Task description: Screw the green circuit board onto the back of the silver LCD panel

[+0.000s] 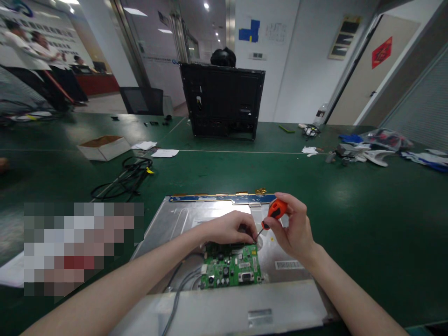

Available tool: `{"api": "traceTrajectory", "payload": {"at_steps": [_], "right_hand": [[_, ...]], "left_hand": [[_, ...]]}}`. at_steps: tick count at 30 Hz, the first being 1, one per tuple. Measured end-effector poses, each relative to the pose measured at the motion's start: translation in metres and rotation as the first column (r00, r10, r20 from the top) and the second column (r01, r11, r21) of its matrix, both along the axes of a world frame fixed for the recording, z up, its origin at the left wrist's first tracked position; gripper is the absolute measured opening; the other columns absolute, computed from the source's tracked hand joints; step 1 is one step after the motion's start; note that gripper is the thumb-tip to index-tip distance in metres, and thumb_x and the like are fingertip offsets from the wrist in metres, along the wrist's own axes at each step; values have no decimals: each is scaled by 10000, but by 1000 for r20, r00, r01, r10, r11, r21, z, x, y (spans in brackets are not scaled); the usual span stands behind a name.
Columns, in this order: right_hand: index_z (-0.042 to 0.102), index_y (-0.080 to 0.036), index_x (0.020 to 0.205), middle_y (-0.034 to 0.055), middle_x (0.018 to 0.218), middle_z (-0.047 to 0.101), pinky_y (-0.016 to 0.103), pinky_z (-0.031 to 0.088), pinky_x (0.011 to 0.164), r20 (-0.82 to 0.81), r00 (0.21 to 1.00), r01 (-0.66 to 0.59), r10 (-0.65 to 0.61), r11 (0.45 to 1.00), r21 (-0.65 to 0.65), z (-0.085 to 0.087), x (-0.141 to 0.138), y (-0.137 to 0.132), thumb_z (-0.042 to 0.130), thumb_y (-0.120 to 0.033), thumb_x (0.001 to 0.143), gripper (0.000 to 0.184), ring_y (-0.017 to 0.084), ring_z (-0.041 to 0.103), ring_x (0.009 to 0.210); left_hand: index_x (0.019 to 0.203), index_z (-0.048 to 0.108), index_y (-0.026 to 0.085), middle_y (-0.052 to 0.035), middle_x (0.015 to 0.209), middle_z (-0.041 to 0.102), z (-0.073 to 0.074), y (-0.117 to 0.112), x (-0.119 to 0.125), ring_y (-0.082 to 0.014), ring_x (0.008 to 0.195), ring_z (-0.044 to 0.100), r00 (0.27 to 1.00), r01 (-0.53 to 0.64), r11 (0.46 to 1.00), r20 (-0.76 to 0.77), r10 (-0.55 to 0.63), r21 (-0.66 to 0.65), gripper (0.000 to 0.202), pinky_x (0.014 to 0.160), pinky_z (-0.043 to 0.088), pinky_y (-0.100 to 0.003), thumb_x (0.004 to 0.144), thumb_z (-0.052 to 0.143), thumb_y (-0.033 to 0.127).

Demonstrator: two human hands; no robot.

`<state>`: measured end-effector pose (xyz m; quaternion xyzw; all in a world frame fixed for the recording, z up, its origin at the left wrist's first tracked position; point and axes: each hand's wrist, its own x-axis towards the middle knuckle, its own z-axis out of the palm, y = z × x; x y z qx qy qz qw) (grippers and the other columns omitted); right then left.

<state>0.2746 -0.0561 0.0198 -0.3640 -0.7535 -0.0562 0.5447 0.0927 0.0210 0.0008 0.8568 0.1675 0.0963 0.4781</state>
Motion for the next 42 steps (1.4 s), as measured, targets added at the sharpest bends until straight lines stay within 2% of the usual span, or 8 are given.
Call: {"api": "traceTrajectory", "payload": {"at_steps": [8, 16, 20, 25, 31, 38, 42], "right_hand": [[323, -240, 1341, -18, 750, 547, 222, 496, 497, 30, 999, -28, 27, 1000, 9, 3, -4, 0, 489, -281, 946, 431, 112, 522, 527], [321, -235, 1349, -21, 728, 558, 218, 479, 480, 65, 998, 3, -5, 1000, 21, 4, -5, -2, 475, -326, 956, 432, 114, 525, 503], [335, -232, 1338, -25, 722, 561, 215, 473, 467, 72, 997, 10, -11, 1000, 21, 7, -5, -2, 486, -334, 952, 427, 109, 526, 492], [350, -205, 1321, 5, 756, 595, 237, 502, 506, 99, 995, -31, 31, 999, -8, 11, -5, -5, 493, -278, 938, 415, 132, 581, 560], [329, -193, 1351, 48, 852, 624, 294, 556, 606, 96, 991, -82, 89, 994, -67, 12, -5, -9, 492, -181, 877, 501, 151, 616, 642], [369, -197, 1319, 1, 764, 592, 236, 501, 487, 103, 995, -2, 3, 1000, -6, 13, -7, -8, 508, -190, 870, 470, 116, 546, 529], [379, -213, 1300, 2, 790, 610, 227, 489, 483, 87, 996, -4, 1, 999, 34, 12, -8, -6, 531, -189, 873, 454, 115, 551, 542]], "left_hand": [[834, 687, 151, 16, 754, 618, 0, -2, 1, -127, 696, 574, 1000, -21, 1000, 15, 21, -21, 117, 645, 437, -219, 746, 690, 74], [768, 663, 153, 28, 729, 608, 0, -2, 1, -121, 683, 567, 999, -42, 998, 28, 43, -41, 111, 628, 433, -209, 725, 704, 59], [763, 674, 156, 28, 726, 617, 0, -1, 1, -123, 695, 571, 999, -44, 999, 30, 45, -9, 105, 642, 432, -209, 727, 717, 68], [757, 690, 163, 34, 698, 621, 0, 1, 1, -116, 675, 565, 999, -20, 1000, 44, 20, 8, 102, 655, 433, -208, 737, 710, 65], [780, 709, 162, 11, 744, 664, -3, 2, 1, -135, 727, 595, 999, 7, 1000, 51, -8, 12, 25, 698, 444, -224, 774, 721, 140], [793, 715, 164, 13, 730, 648, -4, 3, 1, -130, 705, 584, 999, 14, 1000, 31, -14, 8, 28, 679, 442, -216, 796, 717, 191], [782, 699, 157, 8, 747, 641, -3, 2, 1, -140, 731, 583, 999, 6, 1000, 44, -7, 14, 32, 680, 446, -221, 800, 705, 183]]}}
